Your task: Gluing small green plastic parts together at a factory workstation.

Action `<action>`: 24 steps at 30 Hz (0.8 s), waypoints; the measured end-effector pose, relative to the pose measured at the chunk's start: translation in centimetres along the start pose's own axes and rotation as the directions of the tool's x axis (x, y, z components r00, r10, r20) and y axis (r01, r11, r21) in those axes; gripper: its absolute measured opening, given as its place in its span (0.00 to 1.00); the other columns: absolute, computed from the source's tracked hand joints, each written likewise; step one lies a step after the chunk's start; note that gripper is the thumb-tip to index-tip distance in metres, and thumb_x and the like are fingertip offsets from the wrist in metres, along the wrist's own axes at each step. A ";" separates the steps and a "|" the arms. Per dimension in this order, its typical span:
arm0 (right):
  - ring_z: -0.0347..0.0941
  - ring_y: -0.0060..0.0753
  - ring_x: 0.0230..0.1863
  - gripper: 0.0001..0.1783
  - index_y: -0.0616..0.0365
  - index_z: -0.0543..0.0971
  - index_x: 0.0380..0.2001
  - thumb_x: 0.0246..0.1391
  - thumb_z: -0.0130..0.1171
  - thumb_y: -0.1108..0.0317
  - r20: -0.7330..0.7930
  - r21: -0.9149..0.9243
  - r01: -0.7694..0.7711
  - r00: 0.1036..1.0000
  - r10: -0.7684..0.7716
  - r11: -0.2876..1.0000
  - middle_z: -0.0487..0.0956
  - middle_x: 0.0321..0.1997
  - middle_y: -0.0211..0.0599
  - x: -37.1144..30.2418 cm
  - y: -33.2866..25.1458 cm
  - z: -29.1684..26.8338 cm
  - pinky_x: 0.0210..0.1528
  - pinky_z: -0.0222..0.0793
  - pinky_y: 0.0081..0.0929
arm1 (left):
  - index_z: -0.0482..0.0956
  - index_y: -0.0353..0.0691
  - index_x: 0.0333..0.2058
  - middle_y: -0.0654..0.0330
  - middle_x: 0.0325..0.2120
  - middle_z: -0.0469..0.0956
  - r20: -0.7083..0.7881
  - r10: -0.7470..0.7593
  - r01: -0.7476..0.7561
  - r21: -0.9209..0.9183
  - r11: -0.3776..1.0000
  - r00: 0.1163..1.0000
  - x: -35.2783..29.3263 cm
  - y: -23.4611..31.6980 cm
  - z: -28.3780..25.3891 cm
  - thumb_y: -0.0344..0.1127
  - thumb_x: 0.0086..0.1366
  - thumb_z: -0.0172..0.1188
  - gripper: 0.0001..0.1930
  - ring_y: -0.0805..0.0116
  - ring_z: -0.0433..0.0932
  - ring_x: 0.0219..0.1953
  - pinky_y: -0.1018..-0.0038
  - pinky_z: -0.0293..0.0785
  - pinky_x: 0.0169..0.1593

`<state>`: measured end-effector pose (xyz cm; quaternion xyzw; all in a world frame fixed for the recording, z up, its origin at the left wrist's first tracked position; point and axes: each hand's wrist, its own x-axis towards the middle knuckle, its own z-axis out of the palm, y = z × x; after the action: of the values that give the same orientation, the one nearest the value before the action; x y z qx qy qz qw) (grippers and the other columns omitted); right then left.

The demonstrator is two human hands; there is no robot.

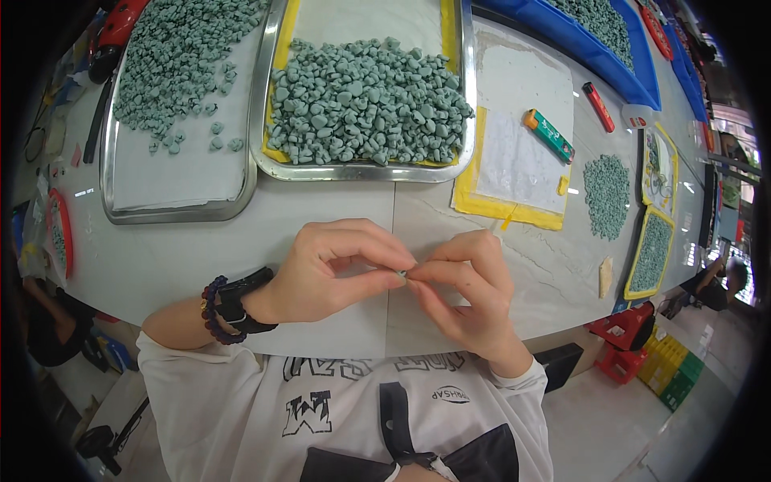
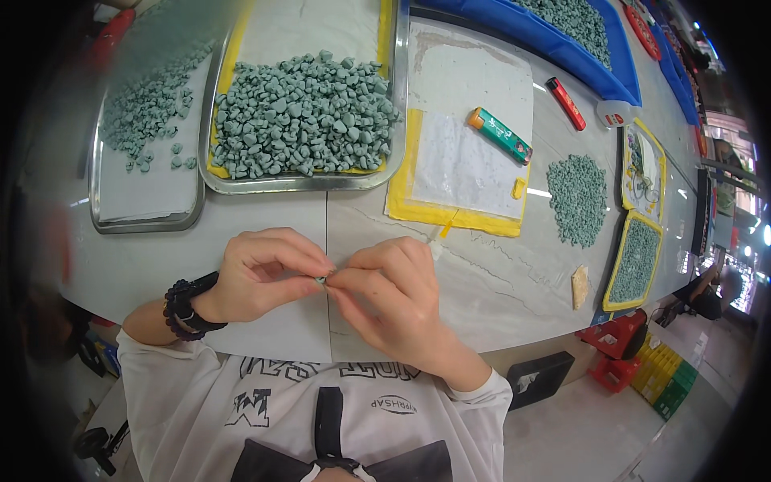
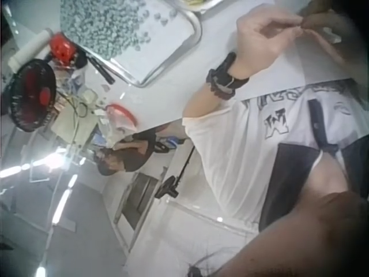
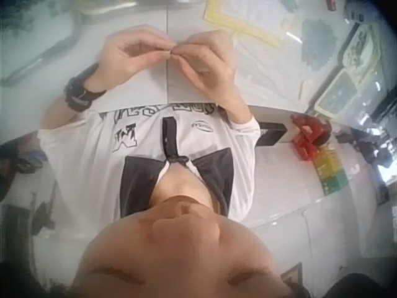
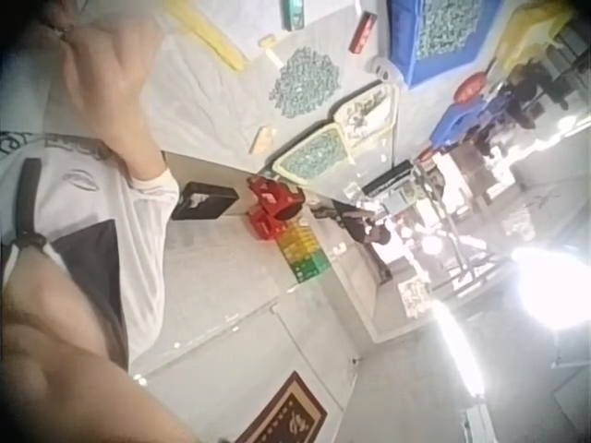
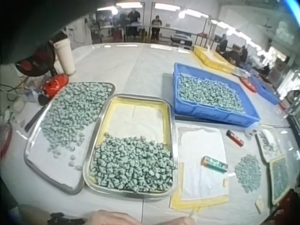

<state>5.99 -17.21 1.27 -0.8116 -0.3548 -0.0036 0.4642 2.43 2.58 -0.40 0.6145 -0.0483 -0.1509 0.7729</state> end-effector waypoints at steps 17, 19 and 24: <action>0.72 0.39 0.29 0.11 0.62 0.77 0.27 0.36 0.65 0.74 -0.100 0.733 0.151 0.988 -0.115 0.663 0.77 0.32 0.38 -1.6 -0.8 -4.9 0.35 0.68 0.32 | 0.78 0.31 0.37 0.55 0.36 0.78 -0.006 -0.175 0.165 -0.302 0.939 0.985 1.1 0.1 0.0 0.18 0.55 0.58 0.10 0.68 0.78 0.38 0.77 0.74 0.43; 0.72 0.41 0.28 0.10 0.63 0.77 0.28 0.40 0.63 0.72 -0.087 0.846 0.232 0.948 -0.305 0.479 0.77 0.33 0.41 -3.3 -3.9 -9.9 0.35 0.70 0.35 | 0.76 0.30 0.40 0.55 0.39 0.77 0.109 -0.277 0.296 -0.440 0.848 0.955 1.5 0.6 -0.5 0.19 0.57 0.56 0.11 0.68 0.78 0.40 0.77 0.74 0.44; 0.66 0.45 0.54 0.19 0.49 0.66 0.54 0.61 0.38 0.65 0.315 0.880 0.181 0.469 -0.825 0.439 0.69 0.54 0.38 -1.3 -12.6 -16.2 0.52 0.67 0.44 | 0.74 0.29 0.44 0.55 0.40 0.77 0.090 -0.255 0.270 -0.395 0.878 0.963 -0.1 0.3 -1.0 0.21 0.58 0.55 0.13 0.69 0.78 0.42 0.78 0.73 0.45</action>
<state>2.96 -26.16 19.51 -0.3026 -0.7215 0.3060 0.5424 2.70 3.58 -0.31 0.4398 0.0539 -0.2719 0.8542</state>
